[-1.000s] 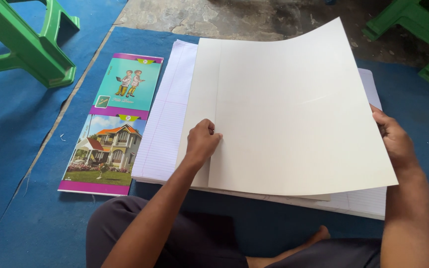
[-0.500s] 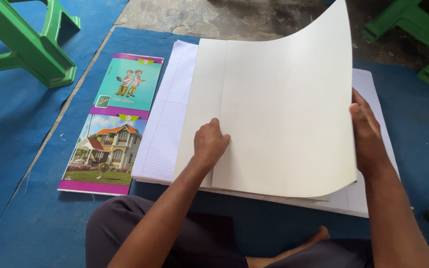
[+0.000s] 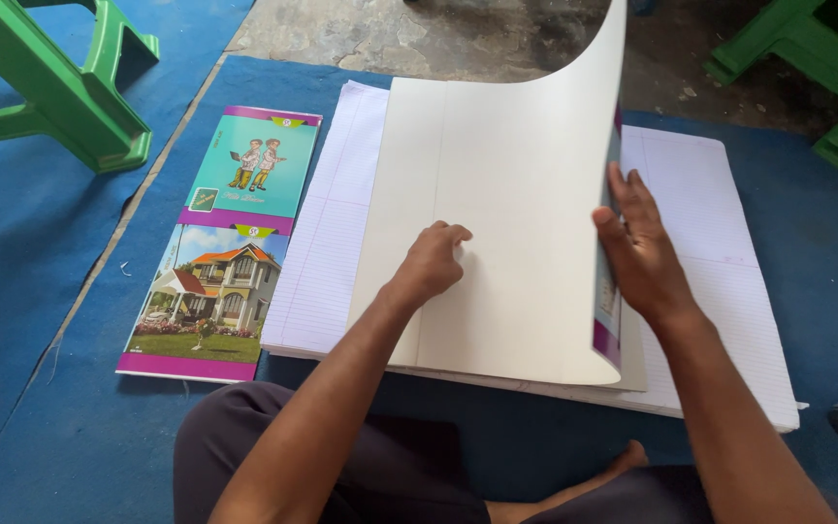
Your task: The person sits on the floor and repeatedly folds a printed cover around a stack of blank paper, then uses a dark rectangular tool to press and smooth the spine. The person repeats this folding and pressing cycle multiple times.
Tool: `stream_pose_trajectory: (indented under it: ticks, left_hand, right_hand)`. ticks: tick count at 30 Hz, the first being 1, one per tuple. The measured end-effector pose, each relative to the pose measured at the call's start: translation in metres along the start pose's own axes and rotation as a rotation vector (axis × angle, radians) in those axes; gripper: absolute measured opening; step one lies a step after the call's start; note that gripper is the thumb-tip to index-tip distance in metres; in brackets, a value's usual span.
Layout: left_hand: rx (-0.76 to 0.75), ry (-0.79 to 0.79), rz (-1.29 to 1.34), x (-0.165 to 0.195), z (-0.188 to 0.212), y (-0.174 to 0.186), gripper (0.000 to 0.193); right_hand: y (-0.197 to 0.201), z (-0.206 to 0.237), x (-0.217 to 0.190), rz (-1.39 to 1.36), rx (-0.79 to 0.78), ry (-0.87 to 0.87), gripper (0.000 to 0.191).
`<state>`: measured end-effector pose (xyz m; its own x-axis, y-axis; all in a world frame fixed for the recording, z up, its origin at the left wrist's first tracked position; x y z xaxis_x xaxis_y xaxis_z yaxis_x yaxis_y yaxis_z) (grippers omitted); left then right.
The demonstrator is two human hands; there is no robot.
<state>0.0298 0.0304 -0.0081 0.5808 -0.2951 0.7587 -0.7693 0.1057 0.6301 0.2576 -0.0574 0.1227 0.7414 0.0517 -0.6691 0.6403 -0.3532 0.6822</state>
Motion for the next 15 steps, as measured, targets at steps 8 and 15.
stream_pose_trajectory:
  ticks: [8,15]
  left_hand:
    - [-0.107,0.309,0.26,-0.034,-0.032,-0.012,0.036]
    - [-0.055,0.322,0.362,-0.04,-0.04,-0.02,0.069]
  right_hand:
    - [-0.036,-0.006,-0.02,0.246,-0.06,0.099,0.089]
    - [-0.064,-0.002,-0.035,0.525,-0.163,0.186,0.074]
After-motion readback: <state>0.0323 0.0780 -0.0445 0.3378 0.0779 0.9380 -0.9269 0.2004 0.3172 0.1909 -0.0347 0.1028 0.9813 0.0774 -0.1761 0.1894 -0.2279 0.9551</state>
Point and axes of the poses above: each hand's wrist, its own z-axis away from the middle knuckle, its own y-axis out of the back of the hand, x = y × z, the point moved 6 cm from there along -z, towards the middle knuckle, and after that the axes turned 8 degrees about x, right-handed, at the moved point
